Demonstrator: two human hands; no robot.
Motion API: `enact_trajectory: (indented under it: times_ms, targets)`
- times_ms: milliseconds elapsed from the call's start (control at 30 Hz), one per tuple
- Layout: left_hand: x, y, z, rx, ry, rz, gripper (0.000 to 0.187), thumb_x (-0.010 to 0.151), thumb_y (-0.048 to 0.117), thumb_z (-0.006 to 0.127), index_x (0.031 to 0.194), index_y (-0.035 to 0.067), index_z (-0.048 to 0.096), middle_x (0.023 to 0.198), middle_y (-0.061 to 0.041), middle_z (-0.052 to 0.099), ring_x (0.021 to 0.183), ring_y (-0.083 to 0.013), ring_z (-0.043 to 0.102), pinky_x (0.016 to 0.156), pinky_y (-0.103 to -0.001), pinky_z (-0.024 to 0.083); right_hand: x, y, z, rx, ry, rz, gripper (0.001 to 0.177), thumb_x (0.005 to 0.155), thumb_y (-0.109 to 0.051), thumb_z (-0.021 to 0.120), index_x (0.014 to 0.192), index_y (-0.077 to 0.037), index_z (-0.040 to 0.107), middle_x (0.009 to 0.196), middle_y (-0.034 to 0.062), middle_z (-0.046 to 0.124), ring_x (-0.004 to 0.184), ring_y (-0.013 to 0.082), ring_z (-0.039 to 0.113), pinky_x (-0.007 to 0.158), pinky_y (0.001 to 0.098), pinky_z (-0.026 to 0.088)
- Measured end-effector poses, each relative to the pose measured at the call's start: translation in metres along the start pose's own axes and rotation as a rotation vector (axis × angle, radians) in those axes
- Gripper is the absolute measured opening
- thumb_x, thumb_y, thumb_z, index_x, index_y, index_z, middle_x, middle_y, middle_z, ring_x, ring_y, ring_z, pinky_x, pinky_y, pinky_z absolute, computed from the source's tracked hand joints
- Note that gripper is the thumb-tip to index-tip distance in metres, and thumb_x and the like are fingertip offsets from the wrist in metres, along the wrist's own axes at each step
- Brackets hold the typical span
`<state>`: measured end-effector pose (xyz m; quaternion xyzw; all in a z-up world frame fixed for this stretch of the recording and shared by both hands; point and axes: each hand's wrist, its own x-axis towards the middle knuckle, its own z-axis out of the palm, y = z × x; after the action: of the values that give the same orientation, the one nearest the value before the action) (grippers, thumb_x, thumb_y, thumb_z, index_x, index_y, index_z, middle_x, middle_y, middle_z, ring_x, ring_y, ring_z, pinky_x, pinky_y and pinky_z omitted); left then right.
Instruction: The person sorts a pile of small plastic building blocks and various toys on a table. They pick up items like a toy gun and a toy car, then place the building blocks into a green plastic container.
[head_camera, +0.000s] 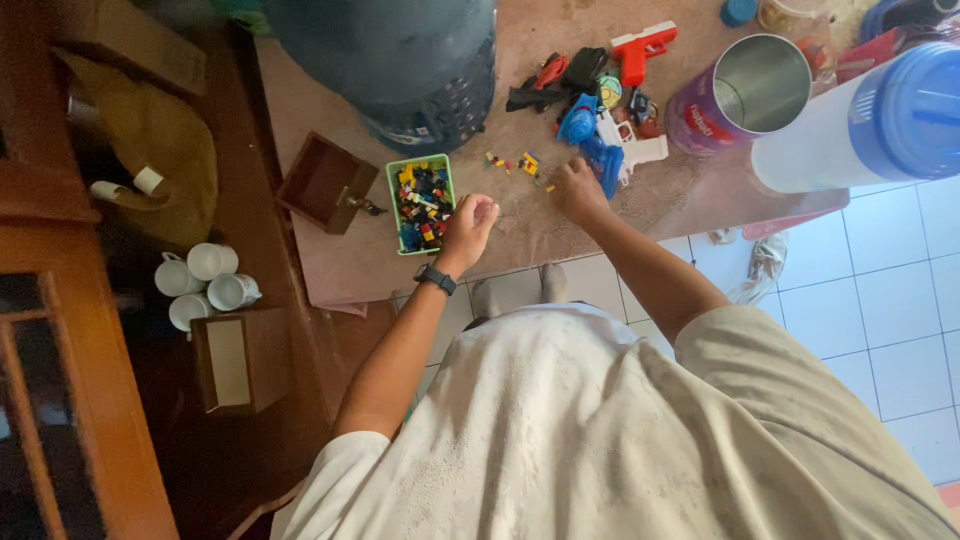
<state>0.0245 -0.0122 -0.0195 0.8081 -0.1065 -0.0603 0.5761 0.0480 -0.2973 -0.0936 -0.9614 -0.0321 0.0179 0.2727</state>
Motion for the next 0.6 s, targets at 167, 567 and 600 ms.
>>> enact_trajectory:
  times_ms: [167,567,600]
  targets:
    - [0.009,0.008,0.017,0.045,-0.028,0.005,0.026,0.102,0.028,0.065,0.108,0.003,0.063,0.102,-0.011,0.066,0.094,-0.0217,0.066,0.085,-0.034,0.054,0.002,0.005,-0.009,0.023,-0.049,-0.031,0.043,0.082,-0.01,0.073,0.122,-0.005,0.058,0.123,0.0224,0.054,0.112,0.0455,0.06,0.095,0.0506,0.052]
    - [0.001,0.01,0.034,0.054,-0.016,-0.137,0.031,0.1,0.033,0.066,0.111,0.004,0.063,0.103,-0.009,0.07,0.095,-0.021,0.068,0.086,-0.034,0.055,0.035,-0.006,0.025,0.263,0.032,-0.169,0.017,0.084,-0.005,0.068,0.1,-0.007,0.071,0.104,0.0185,0.07,0.101,0.0401,0.066,0.083,0.0489,0.054]
    - [0.0,0.01,0.035,0.062,0.0,-0.14,0.031,0.1,0.033,0.066,0.111,0.004,0.064,0.103,-0.009,0.07,0.095,-0.0208,0.069,0.086,-0.034,0.055,0.04,-0.013,0.022,0.256,0.027,-0.192,0.017,0.084,-0.006,0.068,0.101,-0.007,0.07,0.104,0.0182,0.07,0.101,0.0406,0.066,0.083,0.0493,0.054]
